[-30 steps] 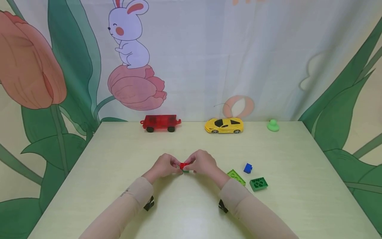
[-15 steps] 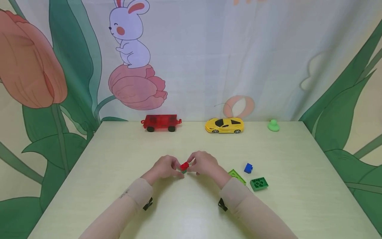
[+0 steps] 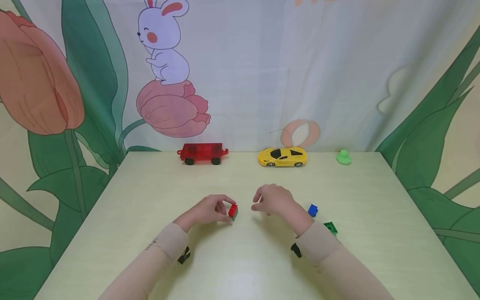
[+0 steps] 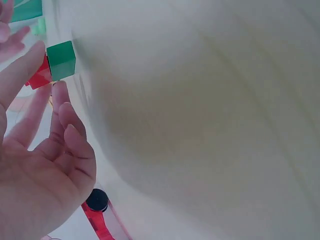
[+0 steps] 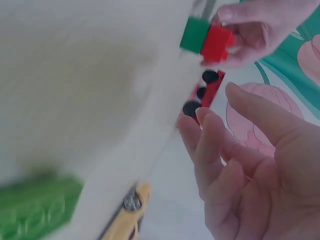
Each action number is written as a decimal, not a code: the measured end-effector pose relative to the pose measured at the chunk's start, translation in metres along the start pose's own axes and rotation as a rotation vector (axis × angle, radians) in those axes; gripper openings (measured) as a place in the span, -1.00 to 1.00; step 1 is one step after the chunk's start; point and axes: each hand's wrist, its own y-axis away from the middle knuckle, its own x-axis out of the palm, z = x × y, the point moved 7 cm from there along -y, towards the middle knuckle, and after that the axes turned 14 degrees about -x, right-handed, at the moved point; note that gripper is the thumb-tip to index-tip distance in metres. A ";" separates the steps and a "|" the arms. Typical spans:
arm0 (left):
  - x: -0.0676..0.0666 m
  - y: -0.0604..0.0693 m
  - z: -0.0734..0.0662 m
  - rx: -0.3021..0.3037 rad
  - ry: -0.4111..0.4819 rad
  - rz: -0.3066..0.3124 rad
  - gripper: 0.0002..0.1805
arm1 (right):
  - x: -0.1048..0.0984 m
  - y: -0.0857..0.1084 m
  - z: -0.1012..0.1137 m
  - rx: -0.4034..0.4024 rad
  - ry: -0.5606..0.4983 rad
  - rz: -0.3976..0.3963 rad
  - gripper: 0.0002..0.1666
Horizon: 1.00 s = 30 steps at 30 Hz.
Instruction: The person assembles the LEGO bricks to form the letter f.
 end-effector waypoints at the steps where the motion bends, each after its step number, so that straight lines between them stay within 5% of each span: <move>1: 0.000 0.000 -0.001 0.013 0.000 0.006 -0.48 | -0.004 0.004 -0.002 -0.004 0.032 -0.013 -0.71; 7: 0.002 -0.002 -0.001 0.019 -0.028 -0.011 -0.58 | -0.021 0.030 -0.016 -0.010 0.188 -0.070 -0.64; 14: 0.002 -0.002 0.000 -0.024 -0.040 -0.058 -0.59 | -0.013 0.050 -0.039 0.080 0.271 0.083 -0.50; 18: 0.003 -0.004 0.002 -0.046 -0.036 -0.070 -0.59 | -0.006 0.054 -0.052 0.116 0.291 0.148 -0.39; 30: 0.005 -0.005 0.005 -0.061 -0.015 -0.061 -0.57 | -0.002 0.052 -0.071 0.192 0.312 0.168 -0.48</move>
